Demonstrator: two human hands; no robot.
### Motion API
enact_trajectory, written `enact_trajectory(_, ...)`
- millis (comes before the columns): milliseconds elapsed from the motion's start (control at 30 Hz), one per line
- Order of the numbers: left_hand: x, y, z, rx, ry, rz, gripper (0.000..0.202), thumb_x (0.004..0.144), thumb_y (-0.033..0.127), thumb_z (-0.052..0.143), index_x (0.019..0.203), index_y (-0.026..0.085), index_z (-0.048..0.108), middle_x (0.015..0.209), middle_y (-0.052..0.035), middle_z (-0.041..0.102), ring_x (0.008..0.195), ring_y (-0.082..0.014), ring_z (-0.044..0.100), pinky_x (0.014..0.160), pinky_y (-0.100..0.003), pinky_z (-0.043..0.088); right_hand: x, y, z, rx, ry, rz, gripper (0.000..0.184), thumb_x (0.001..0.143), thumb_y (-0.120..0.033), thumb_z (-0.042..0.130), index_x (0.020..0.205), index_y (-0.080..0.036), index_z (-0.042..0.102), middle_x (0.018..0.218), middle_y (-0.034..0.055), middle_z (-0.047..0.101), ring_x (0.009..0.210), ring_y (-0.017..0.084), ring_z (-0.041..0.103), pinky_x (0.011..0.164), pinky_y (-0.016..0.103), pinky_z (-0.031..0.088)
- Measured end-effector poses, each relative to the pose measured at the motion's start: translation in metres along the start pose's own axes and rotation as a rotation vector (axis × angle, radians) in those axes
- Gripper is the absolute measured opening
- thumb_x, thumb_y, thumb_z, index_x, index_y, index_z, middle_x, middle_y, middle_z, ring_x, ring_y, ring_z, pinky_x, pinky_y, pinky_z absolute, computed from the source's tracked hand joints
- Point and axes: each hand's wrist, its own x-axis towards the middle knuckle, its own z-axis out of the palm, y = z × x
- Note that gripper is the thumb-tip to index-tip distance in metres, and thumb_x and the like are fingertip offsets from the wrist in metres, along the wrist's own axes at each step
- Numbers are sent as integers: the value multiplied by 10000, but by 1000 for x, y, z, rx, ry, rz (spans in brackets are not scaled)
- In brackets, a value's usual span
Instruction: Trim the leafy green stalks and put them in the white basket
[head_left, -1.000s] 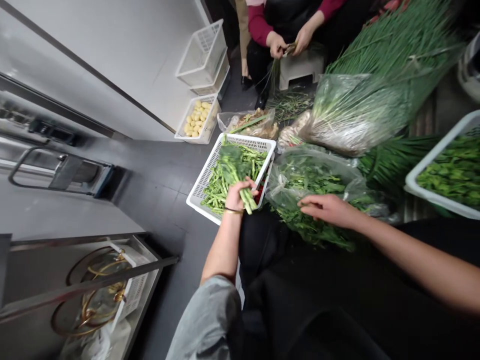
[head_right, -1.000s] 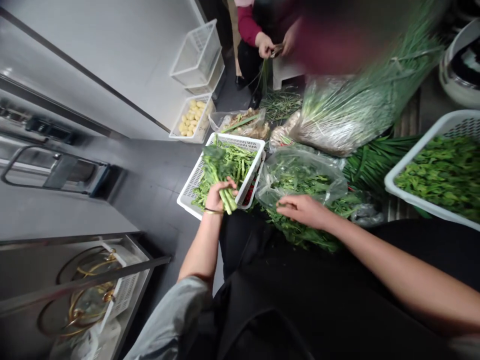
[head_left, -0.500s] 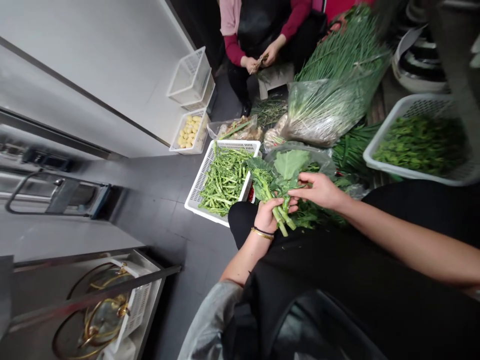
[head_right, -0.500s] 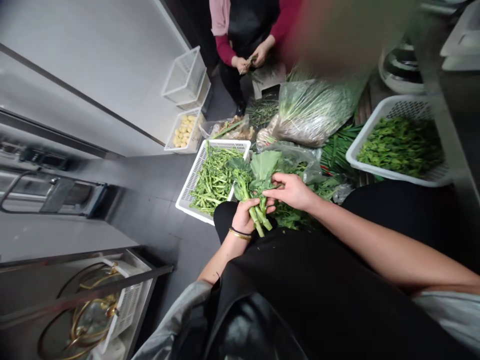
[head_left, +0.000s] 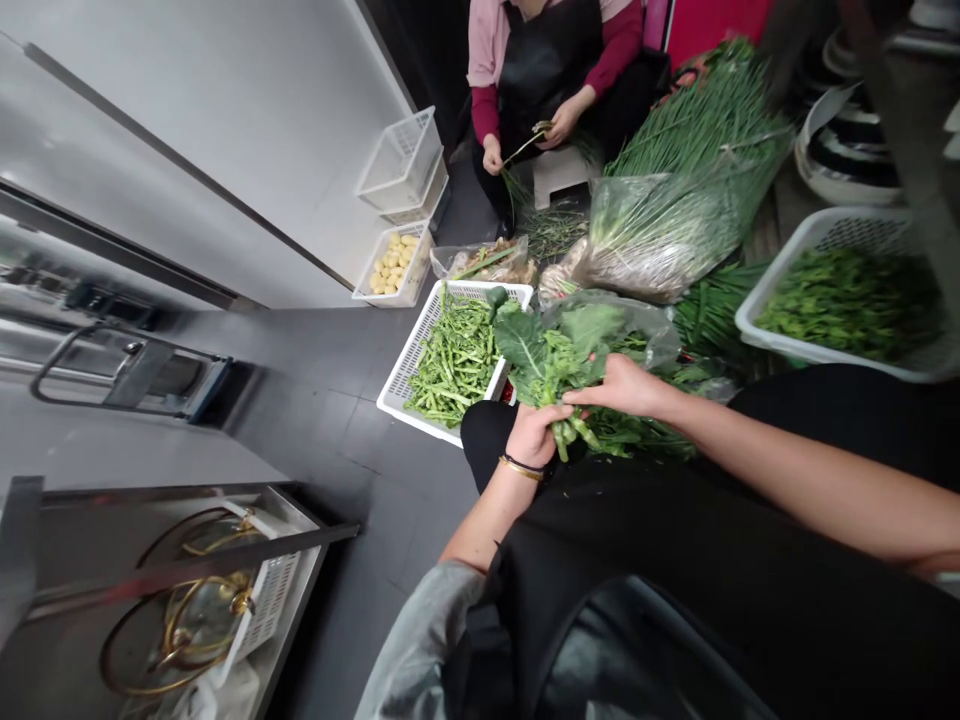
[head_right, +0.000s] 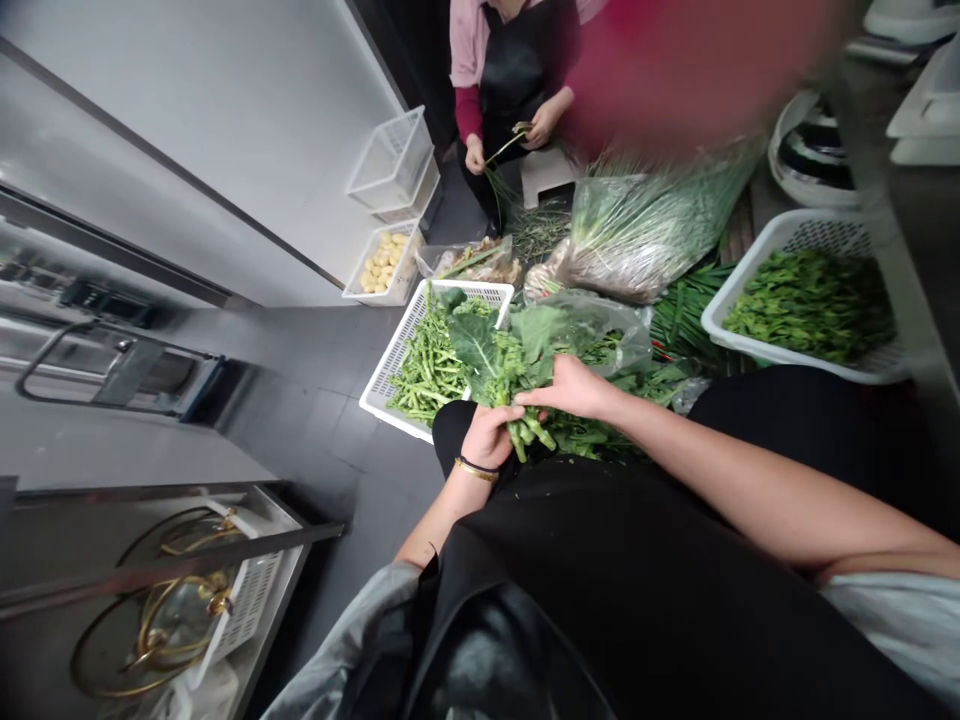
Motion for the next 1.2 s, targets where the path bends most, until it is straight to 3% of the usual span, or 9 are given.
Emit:
enact_trajectory(100, 6, 6, -11, -170, 31, -12, 194, 550, 143, 647, 697, 175, 523, 770, -41, 651, 762, -194, 641, 661, -305, 472, 0, 8, -8, -83, 30, -78, 381, 579, -417, 756, 854, -163, 686, 837, 29, 702, 811, 220, 633, 769, 348, 507)
enact_trajectory(233, 14, 29, -37, -334, 103, 78, 156, 723, 192, 589, 658, 183, 448, 573, 25, 490, 525, -91, 517, 585, -254, 441, -7, 8, -31, 78, 50, 94, 309, 574, -413, 766, 639, -158, 604, 516, -18, 565, 455, 110, 494, 456, 257, 416)
enact_trajectory(333, 15, 36, -50, -302, 173, 73, 267, 803, 228, 578, 625, 185, 383, 486, 79, 312, 400, -46, 354, 509, -214, 388, -9, 4, -38, 348, 57, 155, 368, 546, -415, 790, 569, -166, 521, 451, -36, 476, 378, 67, 395, 359, 222, 297)
enact_trajectory(500, 2, 7, -35, -90, -37, -221, 225, 675, 251, 713, 796, 135, 563, 687, -31, 600, 607, -129, 580, 534, -236, 434, 6, -3, -25, 589, -31, 113, 379, 459, -304, 843, 679, -170, 565, 543, -42, 534, 442, 84, 486, 407, 223, 392)
enact_trajectory(633, -2, -3, -19, -49, -89, -172, 345, 582, 257, 771, 836, 108, 591, 822, -106, 677, 639, -147, 618, 577, -252, 468, 24, -5, -15, 596, 27, 69, 369, 487, -347, 840, 671, -157, 582, 558, -28, 567, 472, 91, 520, 439, 224, 443)
enact_trajectory(833, 3, 6, -9, 119, 96, 174, 335, 541, 213, 795, 778, 138, 571, 731, -46, 675, 563, -112, 593, 571, -242, 461, 30, -6, -5, 234, 50, 122, 482, 654, -551, 701, 471, -137, 533, 391, 19, 530, 331, 74, 449, 356, 202, 367)
enact_trajectory(967, 1, 2, -1, -2, 141, 113, 337, 550, 231, 771, 797, 145, 560, 706, -38, 668, 520, -101, 577, 537, -231, 452, 26, -1, 4, 308, 67, 92, 487, 653, -607, 672, 525, -151, 559, 421, 36, 572, 362, 114, 516, 382, 229, 419)
enact_trajectory(1067, 1, -1, 4, -85, 177, 88, 335, 556, 241, 756, 809, 141, 560, 687, -40, 661, 507, -93, 567, 525, -218, 448, 23, 2, 10, 350, 239, 42, 470, 724, -631, 570, 598, -178, 565, 453, 31, 571, 420, 147, 553, 427, 268, 454)
enact_trajectory(1200, 4, -4, 4, -69, 196, 112, 292, 568, 248, 743, 780, 144, 571, 664, -36, 648, 487, -95, 551, 496, -220, 430, 11, -1, 8, -403, 384, -205, 324, 837, -423, 465, 667, -180, 594, 624, 76, 640, 555, 169, 588, 519, 276, 431)
